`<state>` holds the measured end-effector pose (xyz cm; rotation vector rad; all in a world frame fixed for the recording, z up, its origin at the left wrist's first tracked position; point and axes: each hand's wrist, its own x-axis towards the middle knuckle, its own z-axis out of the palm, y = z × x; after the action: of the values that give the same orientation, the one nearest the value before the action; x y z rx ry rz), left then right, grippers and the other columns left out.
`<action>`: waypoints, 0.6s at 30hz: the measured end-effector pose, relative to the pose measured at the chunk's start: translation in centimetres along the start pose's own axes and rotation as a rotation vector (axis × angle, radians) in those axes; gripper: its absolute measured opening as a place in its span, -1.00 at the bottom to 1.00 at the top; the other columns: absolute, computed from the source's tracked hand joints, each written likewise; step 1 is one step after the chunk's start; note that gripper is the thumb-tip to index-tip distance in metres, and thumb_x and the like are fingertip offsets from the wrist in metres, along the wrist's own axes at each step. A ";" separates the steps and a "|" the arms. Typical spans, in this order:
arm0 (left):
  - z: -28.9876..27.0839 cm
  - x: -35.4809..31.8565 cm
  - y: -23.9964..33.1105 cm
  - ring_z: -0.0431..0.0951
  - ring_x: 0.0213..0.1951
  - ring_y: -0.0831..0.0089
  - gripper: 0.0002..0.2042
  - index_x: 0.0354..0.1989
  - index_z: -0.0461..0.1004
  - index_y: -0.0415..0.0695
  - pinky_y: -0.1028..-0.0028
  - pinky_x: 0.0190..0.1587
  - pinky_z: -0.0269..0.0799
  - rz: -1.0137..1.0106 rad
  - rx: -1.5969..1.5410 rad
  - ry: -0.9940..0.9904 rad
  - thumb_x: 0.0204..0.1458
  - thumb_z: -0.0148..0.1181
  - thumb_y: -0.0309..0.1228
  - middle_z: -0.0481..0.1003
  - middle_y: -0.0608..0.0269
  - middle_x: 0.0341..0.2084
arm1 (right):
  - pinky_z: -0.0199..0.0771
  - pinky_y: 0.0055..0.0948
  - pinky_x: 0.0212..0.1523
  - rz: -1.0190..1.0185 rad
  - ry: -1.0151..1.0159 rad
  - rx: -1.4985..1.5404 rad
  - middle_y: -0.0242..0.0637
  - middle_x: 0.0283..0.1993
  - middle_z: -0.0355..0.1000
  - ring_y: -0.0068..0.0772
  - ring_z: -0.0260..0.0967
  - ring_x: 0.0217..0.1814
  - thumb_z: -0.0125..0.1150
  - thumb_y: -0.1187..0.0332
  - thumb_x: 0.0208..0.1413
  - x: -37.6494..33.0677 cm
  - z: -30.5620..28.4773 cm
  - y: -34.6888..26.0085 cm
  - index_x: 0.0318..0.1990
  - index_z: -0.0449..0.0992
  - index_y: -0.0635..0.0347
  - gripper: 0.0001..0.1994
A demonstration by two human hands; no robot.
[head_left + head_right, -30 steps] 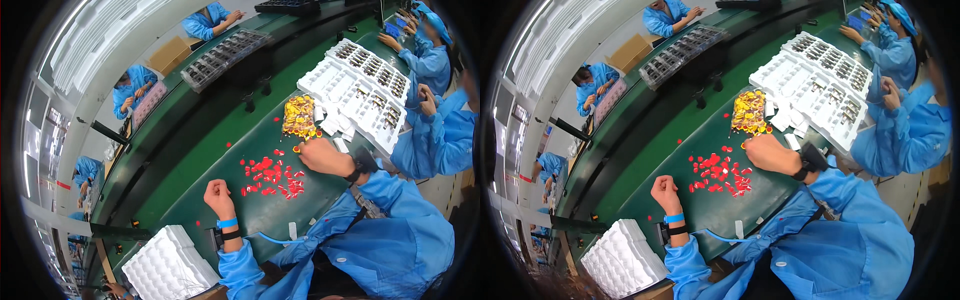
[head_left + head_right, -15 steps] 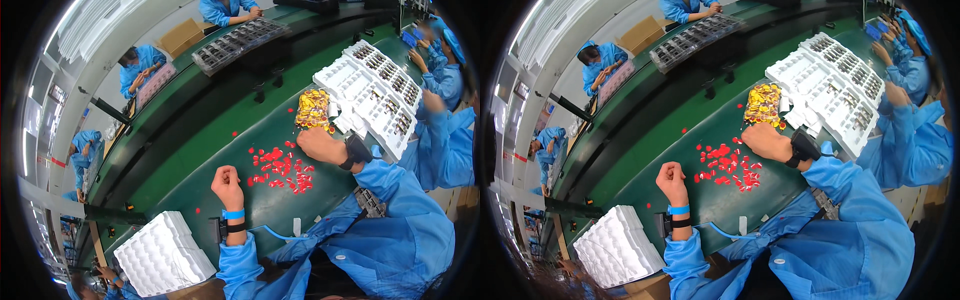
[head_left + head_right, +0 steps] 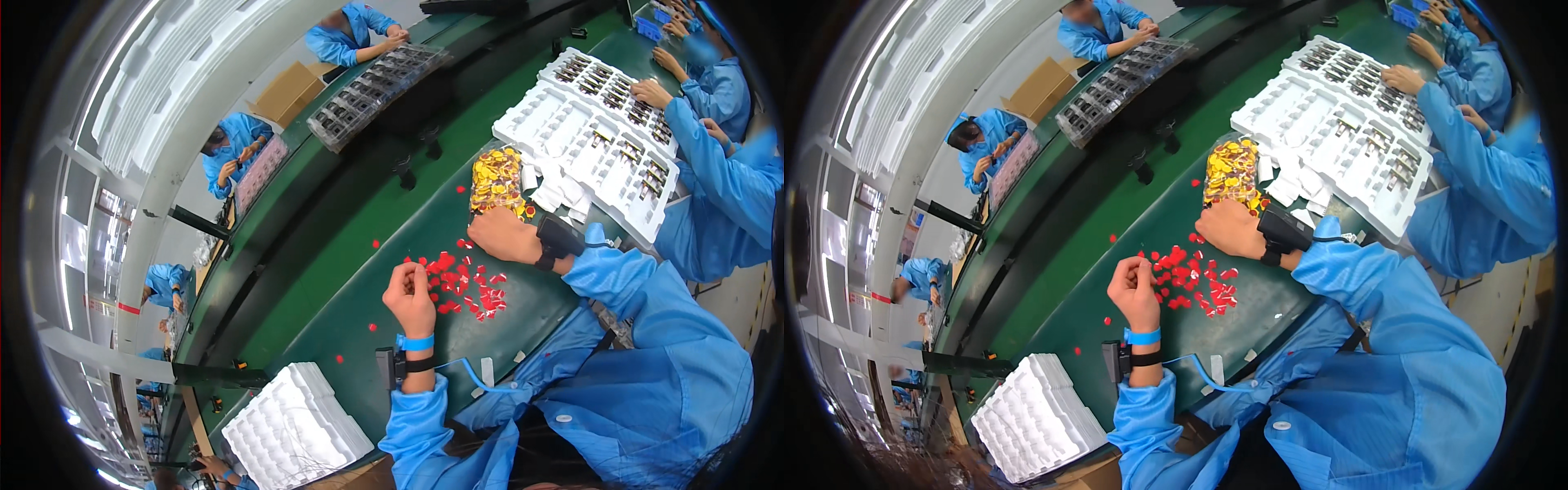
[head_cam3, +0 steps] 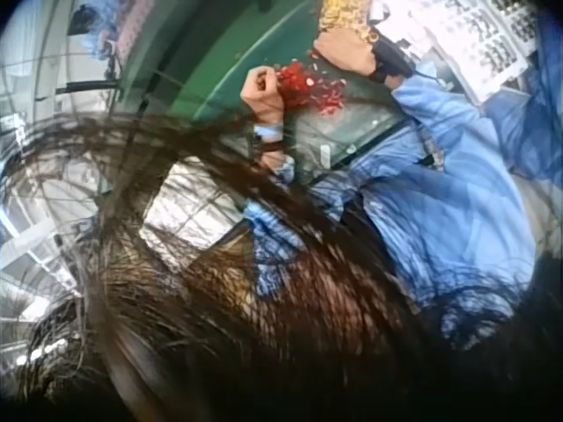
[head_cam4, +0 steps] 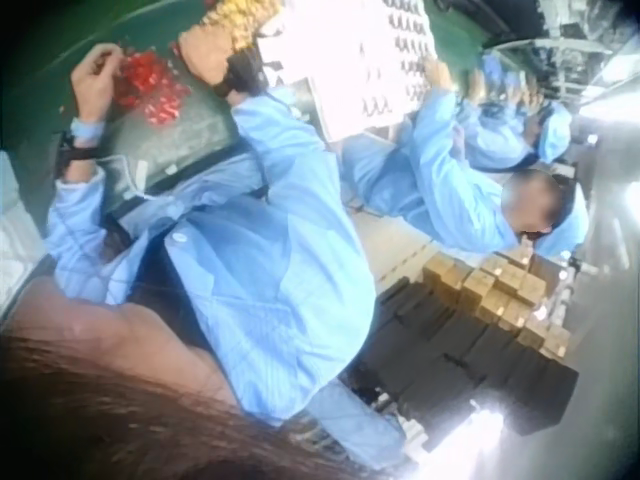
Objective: Assemble small plastic and metal components at a factory workbench.
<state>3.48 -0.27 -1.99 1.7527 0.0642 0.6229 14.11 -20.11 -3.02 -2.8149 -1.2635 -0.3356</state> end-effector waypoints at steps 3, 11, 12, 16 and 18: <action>0.4 -0.4 -0.8 0.32 -0.61 0.74 -0.92 -0.37 0.50 -0.27 0.66 -0.55 0.15 0.020 0.057 0.018 0.16 0.16 -0.54 0.38 0.45 -0.66 | 0.51 -0.25 -0.50 0.002 -0.055 0.000 -0.16 -0.52 0.52 -0.18 0.56 -0.46 0.24 0.42 -0.09 0.2 -1.6 -0.4 -0.52 0.59 0.23 -0.91; -0.2 -1.6 -0.7 0.30 -0.64 0.72 -0.91 -0.40 0.49 -0.25 0.61 -0.58 0.15 0.042 0.075 0.006 0.14 0.19 -0.53 0.37 0.42 -0.69 | 0.51 -0.20 -0.44 -0.045 -0.078 0.050 -0.07 -0.51 0.51 -0.07 0.55 -0.43 0.31 0.41 -0.14 0.8 -2.1 0.5 -0.52 0.56 0.28 -0.89; -0.4 -1.5 -1.0 0.30 -0.64 0.72 -0.91 -0.40 0.49 -0.25 0.61 -0.58 0.15 0.034 0.065 0.025 0.14 0.19 -0.53 0.37 0.42 -0.69 | 0.51 -0.20 -0.44 -0.061 -0.089 0.040 -0.07 -0.51 0.51 -0.07 0.55 -0.43 0.31 0.41 -0.14 1.0 -2.4 0.5 -0.52 0.56 0.28 -0.89; -1.1 -1.2 -0.9 0.34 -0.61 0.72 -0.91 -0.32 0.50 -0.25 0.66 -0.56 0.16 -0.080 -0.056 -0.033 0.18 0.17 -0.48 0.41 0.41 -0.64 | 0.48 -0.09 -0.41 -0.054 -0.076 0.308 -0.04 -0.48 0.52 -0.01 0.53 -0.44 0.18 0.43 -0.05 1.6 -5.6 -0.5 -0.49 0.52 0.29 -0.89; -1.1 -1.0 0.6 0.38 -0.60 0.69 -0.88 -0.26 0.49 -0.23 0.65 -0.57 0.20 -0.144 -0.177 -0.109 0.23 0.13 -0.42 0.45 0.37 -0.60 | 0.42 -0.22 -0.47 -0.179 -0.155 0.680 -0.12 -0.48 0.52 -0.20 0.49 -0.53 0.08 0.45 0.00 1.9 -7.1 -1.1 -0.45 0.46 0.34 -0.88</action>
<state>1.99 0.16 -1.63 1.5922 0.0573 0.4142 13.22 -18.83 4.26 -2.1861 -1.3359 0.2715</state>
